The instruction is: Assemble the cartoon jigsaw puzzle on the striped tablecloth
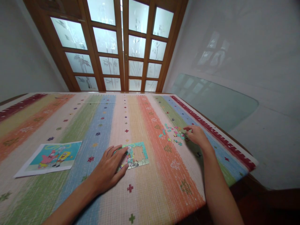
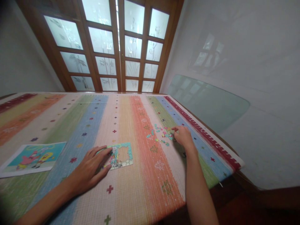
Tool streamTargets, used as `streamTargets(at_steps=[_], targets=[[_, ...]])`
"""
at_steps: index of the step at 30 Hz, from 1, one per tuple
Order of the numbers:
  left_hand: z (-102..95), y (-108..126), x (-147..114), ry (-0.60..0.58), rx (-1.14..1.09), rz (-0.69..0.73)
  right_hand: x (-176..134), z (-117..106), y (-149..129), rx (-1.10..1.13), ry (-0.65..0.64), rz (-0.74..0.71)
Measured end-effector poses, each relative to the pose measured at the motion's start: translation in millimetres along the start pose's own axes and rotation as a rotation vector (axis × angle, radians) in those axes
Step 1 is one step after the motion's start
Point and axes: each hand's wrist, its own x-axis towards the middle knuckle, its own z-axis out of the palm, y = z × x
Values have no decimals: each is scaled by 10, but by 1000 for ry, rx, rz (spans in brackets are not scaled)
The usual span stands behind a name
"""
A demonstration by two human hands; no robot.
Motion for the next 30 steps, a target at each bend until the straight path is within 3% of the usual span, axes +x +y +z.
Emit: streamTargets(at_steps=[13, 24, 27, 30], targets=[[14, -8, -2, 2, 11, 15, 58, 214, -73, 36, -9, -2], [34, -44, -27, -45, -13, 43, 67, 32, -201, 259, -15, 8], [46, -56, -30, -53, -14, 44, 28, -20, -409, 381, -13, -38], [53, -61, -33, -41, -21, 39, -68, -25, -747, 791, -109, -125]])
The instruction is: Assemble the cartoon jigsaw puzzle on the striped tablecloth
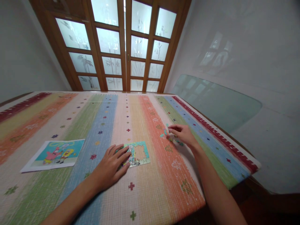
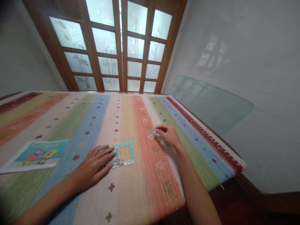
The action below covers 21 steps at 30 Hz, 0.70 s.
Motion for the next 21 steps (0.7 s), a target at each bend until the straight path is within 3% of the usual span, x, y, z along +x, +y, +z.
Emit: streamTargets(at_steps=[3, 9, 21], targets=[[3, -3, -1, 18, 6, 15, -84, 330, -236, 297, -245, 10], [9, 2, -2, 21, 3, 11, -217, 792, -509, 382, -485, -13], [-30, 36, 26, 38, 31, 37, -271, 1017, -678, 267, -496, -79]])
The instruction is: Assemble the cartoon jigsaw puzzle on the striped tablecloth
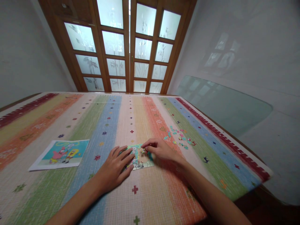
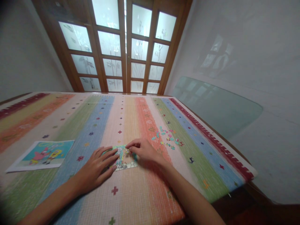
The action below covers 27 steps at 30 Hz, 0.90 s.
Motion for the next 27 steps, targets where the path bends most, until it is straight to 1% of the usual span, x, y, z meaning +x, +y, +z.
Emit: streamTargets(at_steps=[9, 13, 20, 24, 27], targets=[[3, 16, 7, 17, 20, 12, -67, 98, -12, -1, 32, 25], [0, 27, 16, 19, 15, 14, -90, 141, -29, -75, 64, -13], [-21, 36, 19, 34, 19, 27, -130, 179, -103, -220, 60, -65], [-22, 41, 19, 39, 15, 30, -146, 189, -114, -259, 33, -78], [-18, 44, 21, 31, 4, 20, -158, 195, -118, -310, 13, -121]])
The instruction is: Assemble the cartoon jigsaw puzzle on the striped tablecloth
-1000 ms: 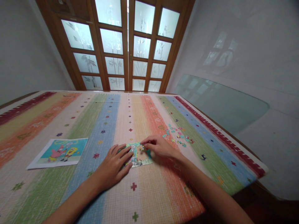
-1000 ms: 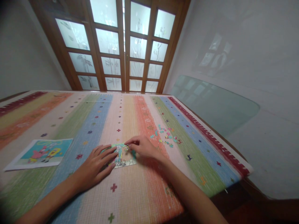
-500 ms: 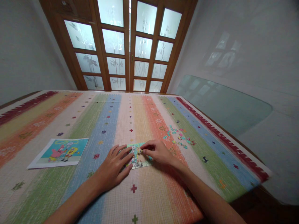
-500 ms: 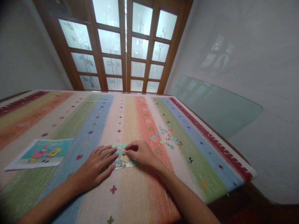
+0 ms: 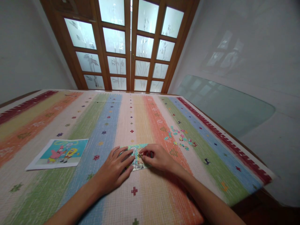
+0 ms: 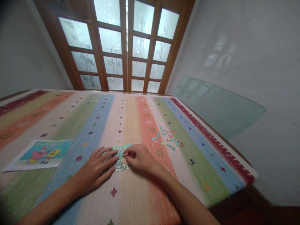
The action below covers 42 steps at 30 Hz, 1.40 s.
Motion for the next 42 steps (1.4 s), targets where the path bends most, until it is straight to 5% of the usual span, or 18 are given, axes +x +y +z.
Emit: streamTargets(at_steps=[42], targets=[[21, -14, -16, -26, -38, -9, -26, 98, 27, -246, 78, -89]])
